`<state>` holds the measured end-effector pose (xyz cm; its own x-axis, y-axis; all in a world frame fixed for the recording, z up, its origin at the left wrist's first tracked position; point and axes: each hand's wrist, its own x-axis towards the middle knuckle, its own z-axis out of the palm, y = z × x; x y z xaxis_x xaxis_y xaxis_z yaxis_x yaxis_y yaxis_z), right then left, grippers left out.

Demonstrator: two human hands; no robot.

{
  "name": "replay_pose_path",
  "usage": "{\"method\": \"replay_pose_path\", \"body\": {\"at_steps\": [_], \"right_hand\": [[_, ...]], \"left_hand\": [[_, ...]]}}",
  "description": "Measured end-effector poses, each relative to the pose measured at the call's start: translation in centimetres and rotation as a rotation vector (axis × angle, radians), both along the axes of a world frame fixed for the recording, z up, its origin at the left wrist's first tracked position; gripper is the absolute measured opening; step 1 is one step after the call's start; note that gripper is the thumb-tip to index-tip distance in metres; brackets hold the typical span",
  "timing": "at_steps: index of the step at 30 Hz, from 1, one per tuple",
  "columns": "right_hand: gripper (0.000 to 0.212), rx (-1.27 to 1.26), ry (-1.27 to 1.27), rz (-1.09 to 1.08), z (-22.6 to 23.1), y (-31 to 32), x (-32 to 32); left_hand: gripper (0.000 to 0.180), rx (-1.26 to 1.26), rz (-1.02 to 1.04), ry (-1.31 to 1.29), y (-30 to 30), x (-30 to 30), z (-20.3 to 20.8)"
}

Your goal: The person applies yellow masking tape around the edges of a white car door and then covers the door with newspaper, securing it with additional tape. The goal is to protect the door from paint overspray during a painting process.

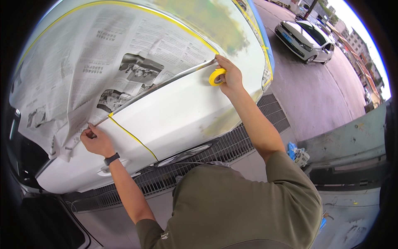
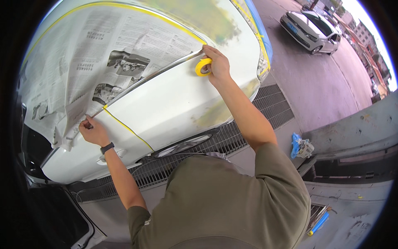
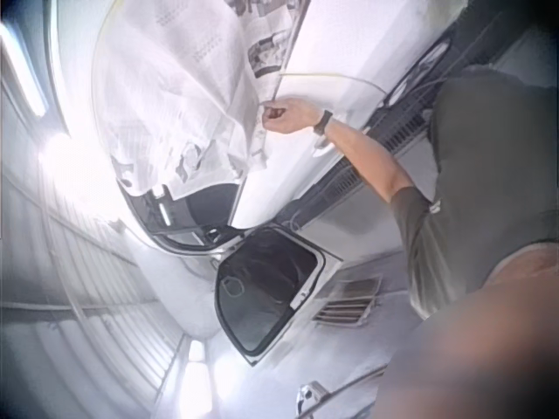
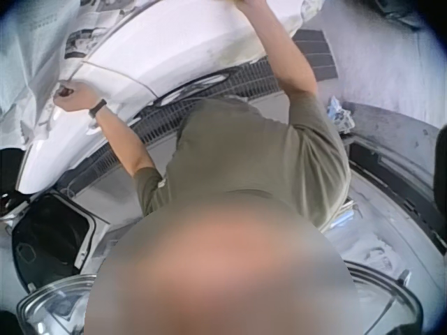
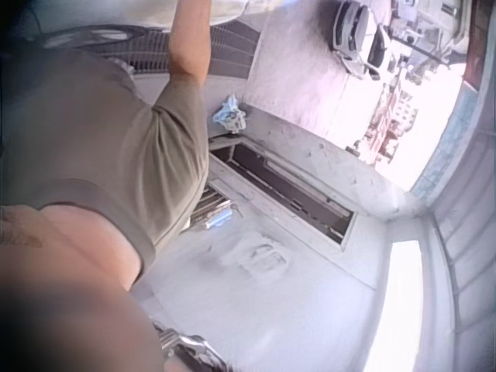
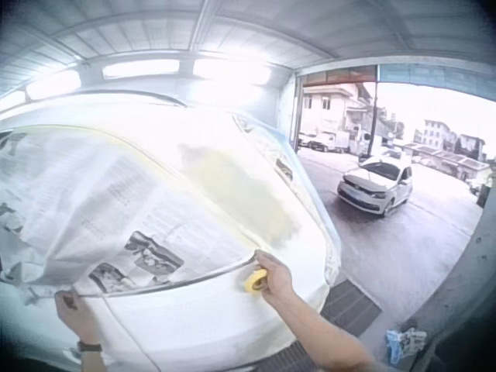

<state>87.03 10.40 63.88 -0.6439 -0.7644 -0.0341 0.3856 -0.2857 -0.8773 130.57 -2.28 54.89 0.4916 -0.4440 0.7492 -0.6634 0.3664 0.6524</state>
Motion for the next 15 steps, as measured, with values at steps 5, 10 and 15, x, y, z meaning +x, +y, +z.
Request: {"method": "replay_pose_path", "body": {"at_steps": [5, 10, 15], "right_hand": [[0.026, 0.009, 0.001, 0.052, 0.2, 0.4, 0.2], [0.026, -0.007, 0.011, 0.03, 0.1, 0.1, 0.8], [0.025, -0.047, -0.081, 0.117, 0.1, -0.2, 0.7]], "left_hand": [[0.032, 0.017, -0.017, -0.009, -0.1, 0.2, 0.0], [0.02, 0.007, -0.191, 0.044, -0.5, 1.0, -1.2], [0.029, -0.087, -0.186, -0.413, -0.2, 3.0, -0.9]]}}
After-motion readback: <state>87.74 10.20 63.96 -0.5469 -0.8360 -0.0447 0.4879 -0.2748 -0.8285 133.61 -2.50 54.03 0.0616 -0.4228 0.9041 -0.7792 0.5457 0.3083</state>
